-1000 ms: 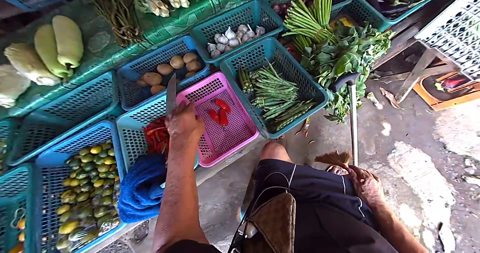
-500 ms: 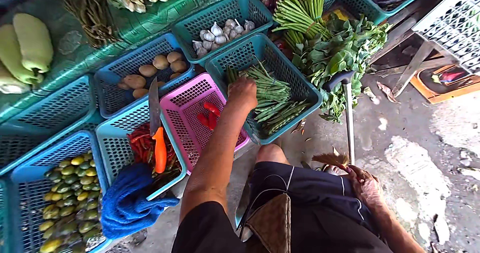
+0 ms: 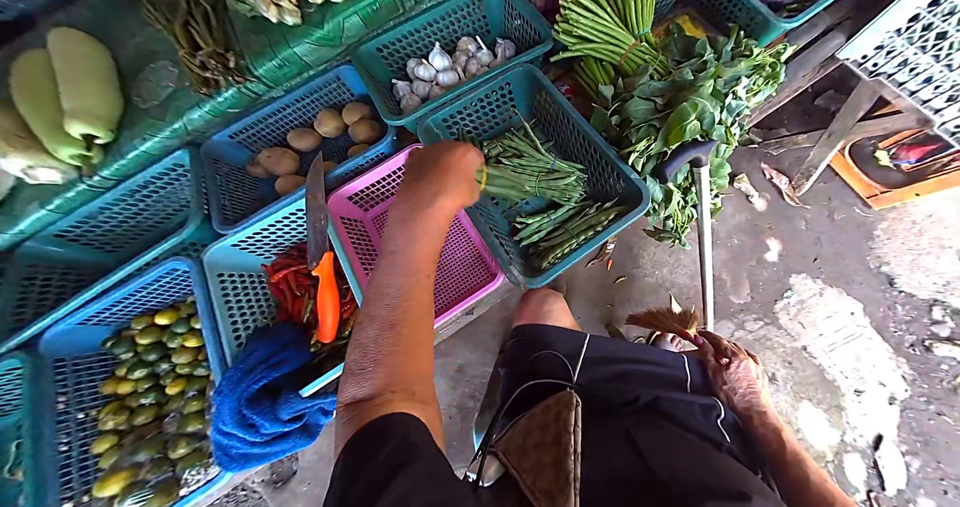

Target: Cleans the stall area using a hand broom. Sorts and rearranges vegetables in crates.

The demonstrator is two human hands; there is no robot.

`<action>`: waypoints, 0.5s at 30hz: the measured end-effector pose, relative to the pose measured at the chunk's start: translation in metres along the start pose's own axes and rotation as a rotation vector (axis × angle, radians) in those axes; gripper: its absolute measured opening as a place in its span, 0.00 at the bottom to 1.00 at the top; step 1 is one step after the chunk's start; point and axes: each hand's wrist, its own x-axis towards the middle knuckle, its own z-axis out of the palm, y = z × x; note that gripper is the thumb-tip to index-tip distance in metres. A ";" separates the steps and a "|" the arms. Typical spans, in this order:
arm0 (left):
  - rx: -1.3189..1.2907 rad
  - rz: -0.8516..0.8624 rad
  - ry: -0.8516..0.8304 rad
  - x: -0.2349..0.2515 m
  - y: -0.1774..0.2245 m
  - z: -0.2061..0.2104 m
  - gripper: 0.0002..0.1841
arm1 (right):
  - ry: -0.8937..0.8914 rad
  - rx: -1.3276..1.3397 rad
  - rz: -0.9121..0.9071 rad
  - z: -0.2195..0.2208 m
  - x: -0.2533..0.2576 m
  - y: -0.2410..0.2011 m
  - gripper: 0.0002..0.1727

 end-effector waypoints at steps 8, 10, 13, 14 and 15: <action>-0.151 -0.159 0.304 0.041 -0.028 -0.010 0.35 | -0.023 -0.021 0.009 0.001 0.005 -0.001 0.25; -0.154 0.032 0.334 0.055 -0.006 0.010 0.47 | -0.031 -0.017 0.016 0.001 0.006 -0.001 0.25; -0.069 0.324 0.255 0.084 0.038 0.053 0.62 | -0.053 -0.042 0.028 0.000 0.007 -0.003 0.25; -0.026 0.359 0.196 0.093 0.050 0.065 0.63 | -0.055 -0.046 0.027 -0.001 0.007 -0.004 0.25; 0.020 0.369 0.138 0.101 0.059 0.076 0.61 | -0.050 -0.049 0.024 -0.001 0.008 -0.004 0.24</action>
